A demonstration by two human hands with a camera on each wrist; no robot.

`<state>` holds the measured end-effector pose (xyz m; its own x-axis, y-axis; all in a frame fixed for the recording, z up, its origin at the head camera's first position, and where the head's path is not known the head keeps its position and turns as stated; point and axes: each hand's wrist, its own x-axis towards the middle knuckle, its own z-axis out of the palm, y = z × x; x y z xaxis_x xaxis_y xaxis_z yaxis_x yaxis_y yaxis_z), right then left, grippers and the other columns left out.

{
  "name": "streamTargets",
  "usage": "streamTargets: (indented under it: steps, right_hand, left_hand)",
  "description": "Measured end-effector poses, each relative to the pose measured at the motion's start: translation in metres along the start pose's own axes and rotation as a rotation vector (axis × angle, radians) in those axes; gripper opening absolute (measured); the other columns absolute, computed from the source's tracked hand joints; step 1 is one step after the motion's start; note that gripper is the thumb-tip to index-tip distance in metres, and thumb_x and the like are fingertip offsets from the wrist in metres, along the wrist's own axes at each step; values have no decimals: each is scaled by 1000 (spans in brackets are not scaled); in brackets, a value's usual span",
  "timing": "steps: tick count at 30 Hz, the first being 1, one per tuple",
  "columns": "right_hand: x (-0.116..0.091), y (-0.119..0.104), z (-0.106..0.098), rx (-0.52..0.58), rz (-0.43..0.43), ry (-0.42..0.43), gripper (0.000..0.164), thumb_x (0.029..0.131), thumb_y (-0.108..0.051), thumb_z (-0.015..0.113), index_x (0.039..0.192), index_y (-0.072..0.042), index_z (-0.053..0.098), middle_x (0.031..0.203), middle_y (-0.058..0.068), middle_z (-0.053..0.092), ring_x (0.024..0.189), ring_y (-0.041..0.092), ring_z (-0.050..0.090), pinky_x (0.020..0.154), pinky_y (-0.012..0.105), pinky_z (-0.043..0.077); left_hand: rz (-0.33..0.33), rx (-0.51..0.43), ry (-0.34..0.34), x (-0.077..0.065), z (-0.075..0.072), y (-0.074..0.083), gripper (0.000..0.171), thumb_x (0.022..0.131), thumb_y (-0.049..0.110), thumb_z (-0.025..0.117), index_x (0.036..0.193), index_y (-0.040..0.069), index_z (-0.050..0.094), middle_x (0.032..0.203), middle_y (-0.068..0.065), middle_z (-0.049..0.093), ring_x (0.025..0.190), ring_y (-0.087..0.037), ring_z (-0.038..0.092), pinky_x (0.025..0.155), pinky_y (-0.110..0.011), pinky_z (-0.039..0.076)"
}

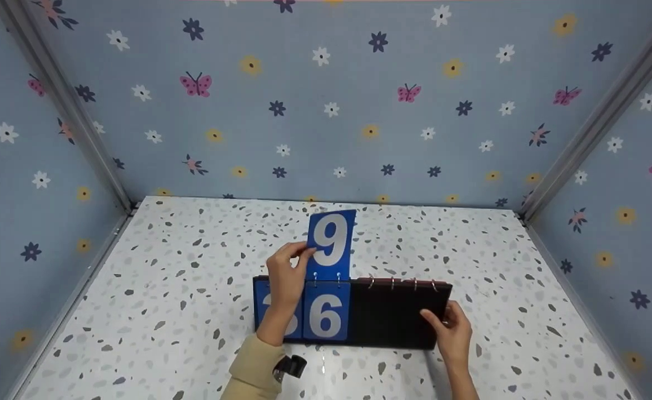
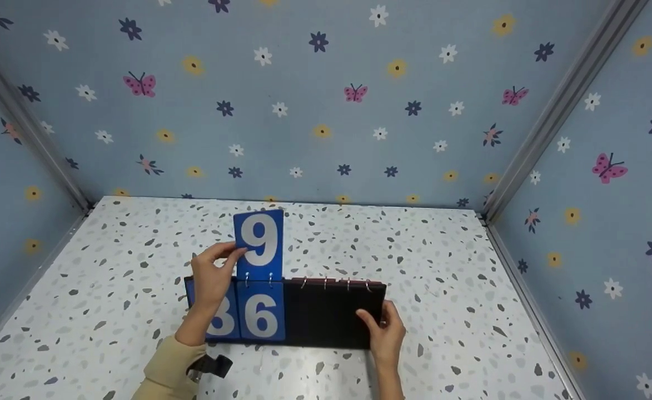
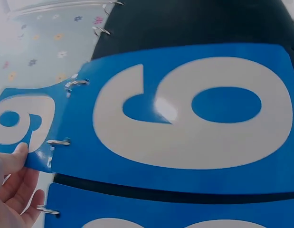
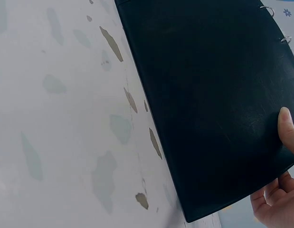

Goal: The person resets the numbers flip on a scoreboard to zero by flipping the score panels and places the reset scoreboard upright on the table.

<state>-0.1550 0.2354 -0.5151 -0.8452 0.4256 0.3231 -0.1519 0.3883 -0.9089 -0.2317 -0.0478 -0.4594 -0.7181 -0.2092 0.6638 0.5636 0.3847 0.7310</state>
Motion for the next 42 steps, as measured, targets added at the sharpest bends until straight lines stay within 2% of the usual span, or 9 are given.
streamTargets:
  steps: [7,13,16,20,24,28,32,36,42]
  right_hand:
    - [0,0,0,5,16,1,25,70,2,74,89,6,59,78,19,63,64,11,55,59,18,45]
    - [0,0,0,5,12,8,25,69,2,74,87,7,58,79,20,63,64,11,55,59,18,44]
    - [0,-1,0,7,6,11,24,69,3,75,86,7,58,79,20,63,64,12,54,58,18,44]
    - [0,-1,0,0,8,11,24,69,2,75,86,6,58,78,19,63,63,12,54,58,18,44]
    - [0,0,0,7,17,10,24,69,2,75,86,7,58,79,20,63,64,11,54,59,17,44]
    - [0,0,0,6,12,10,25,69,3,75,88,6,59,80,20,63,64,11,55,59,17,45]
    - [-1,-1,0,1,-5,4,24,70,2,74,88,6,59,80,19,63,64,11,56,60,17,45]
    - [-1,0,0,10,-2,-1,23,71,0,75,88,4,59,78,15,64,64,9,56,59,17,44]
    - [-1,1,0,18,-18,3,23,70,2,74,87,6,58,77,17,63,63,10,55,58,17,44]
  left_hand:
    - [-89,90,-61,4,8,-9,12,80,4,67,89,-3,67,79,-10,65,69,-17,59,64,-30,49]
    - [-183,252,-134,7,11,-10,16,77,5,70,89,-5,67,73,-10,63,62,-16,56,57,-29,47]
    - [-186,324,-160,7,11,-9,16,77,7,71,86,-4,67,71,-9,63,61,-17,57,56,-30,47]
    - [-158,406,-188,6,9,-9,11,79,9,69,80,-2,68,69,-9,63,60,-18,58,56,-32,47]
    - [-133,472,-202,5,6,-6,14,81,13,68,75,0,67,68,-9,64,59,-20,59,57,-34,46]
    - [-119,479,-172,2,3,0,14,81,13,67,76,0,67,69,-9,63,63,-22,59,60,-36,46]
    - [-65,425,-89,-7,-1,8,11,81,10,67,83,0,66,78,-10,62,71,-23,59,65,-36,46]
    - [-15,348,-10,-20,-5,16,12,81,8,67,89,0,64,86,-10,60,79,-24,58,69,-35,47]
    - [-6,280,58,-44,-10,26,20,78,4,69,97,0,61,95,-10,58,89,-24,57,73,-35,47]
